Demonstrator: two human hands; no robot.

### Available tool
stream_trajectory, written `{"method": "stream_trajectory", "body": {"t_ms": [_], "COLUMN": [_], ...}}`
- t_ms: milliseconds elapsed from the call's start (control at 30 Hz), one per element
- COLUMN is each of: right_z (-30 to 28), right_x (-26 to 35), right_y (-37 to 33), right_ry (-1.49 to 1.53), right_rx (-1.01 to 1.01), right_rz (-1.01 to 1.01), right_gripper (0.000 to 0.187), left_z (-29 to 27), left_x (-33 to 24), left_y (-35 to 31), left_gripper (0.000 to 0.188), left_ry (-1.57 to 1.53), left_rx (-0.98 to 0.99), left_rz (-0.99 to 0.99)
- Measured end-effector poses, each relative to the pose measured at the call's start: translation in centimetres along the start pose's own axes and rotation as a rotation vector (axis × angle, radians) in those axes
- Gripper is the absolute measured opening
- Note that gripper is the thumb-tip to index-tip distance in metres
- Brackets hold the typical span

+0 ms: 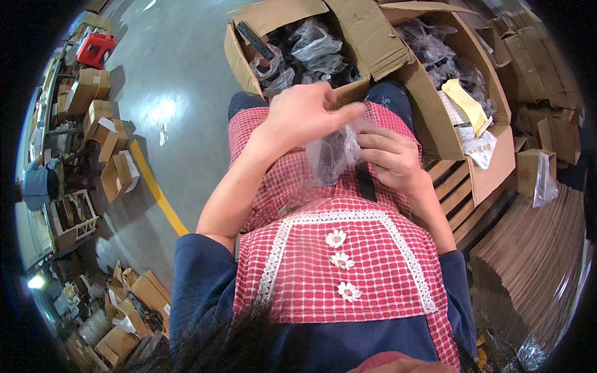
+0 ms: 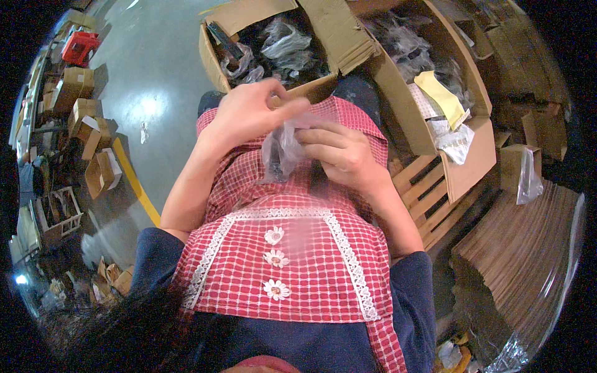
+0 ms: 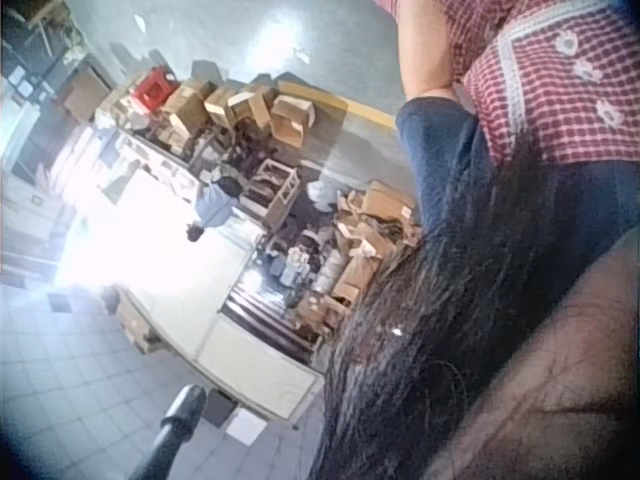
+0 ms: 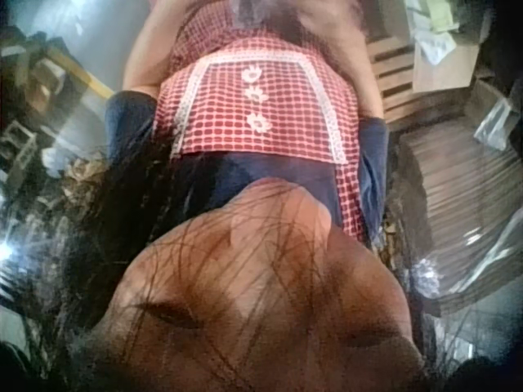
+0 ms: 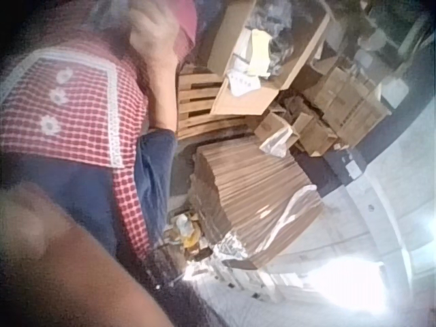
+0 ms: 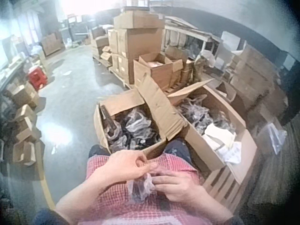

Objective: The person takes black plastic components out of a large cardboard box, wipes them with a white cloth, and places them into smaller plastic bags.

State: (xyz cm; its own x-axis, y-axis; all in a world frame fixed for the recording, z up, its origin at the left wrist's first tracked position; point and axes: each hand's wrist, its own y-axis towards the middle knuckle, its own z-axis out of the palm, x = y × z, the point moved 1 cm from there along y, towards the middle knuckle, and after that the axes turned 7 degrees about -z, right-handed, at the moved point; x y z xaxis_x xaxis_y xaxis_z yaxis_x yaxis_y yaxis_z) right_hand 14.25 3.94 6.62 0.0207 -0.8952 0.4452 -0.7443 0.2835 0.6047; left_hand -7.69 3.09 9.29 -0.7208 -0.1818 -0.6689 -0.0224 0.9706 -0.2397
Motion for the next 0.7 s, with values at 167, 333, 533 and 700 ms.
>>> {"method": "stream_trajectory", "body": {"t_ms": [167,333,533,700], "right_z": [0.2,0.2,-1.3,-1.3], "right_x": [0.0,-0.8,-1.2,-1.5], "right_y": [1.9,3.1,1.6,0.2], "right_ry": [-0.006,0.041,0.213,0.205], "right_rx": [0.06,0.162,0.236,0.188], "right_rz": [-0.057,0.251,0.529,0.601], "right_gripper": [0.028,0.03,0.029,0.028], "left_z": [1.4,3.4,2.1,2.6], "left_x": [1.7,-0.5,0.8,4.2], "left_y": [4.2,6.1,4.0,1.5], "left_gripper": [0.036,0.023,0.027,0.1], "left_ry": [-0.1,-0.673,-1.115,-0.88], "left_rx": [0.294,0.478,0.494,0.532], "left_rz": [0.235,0.241,0.066,0.446]}}
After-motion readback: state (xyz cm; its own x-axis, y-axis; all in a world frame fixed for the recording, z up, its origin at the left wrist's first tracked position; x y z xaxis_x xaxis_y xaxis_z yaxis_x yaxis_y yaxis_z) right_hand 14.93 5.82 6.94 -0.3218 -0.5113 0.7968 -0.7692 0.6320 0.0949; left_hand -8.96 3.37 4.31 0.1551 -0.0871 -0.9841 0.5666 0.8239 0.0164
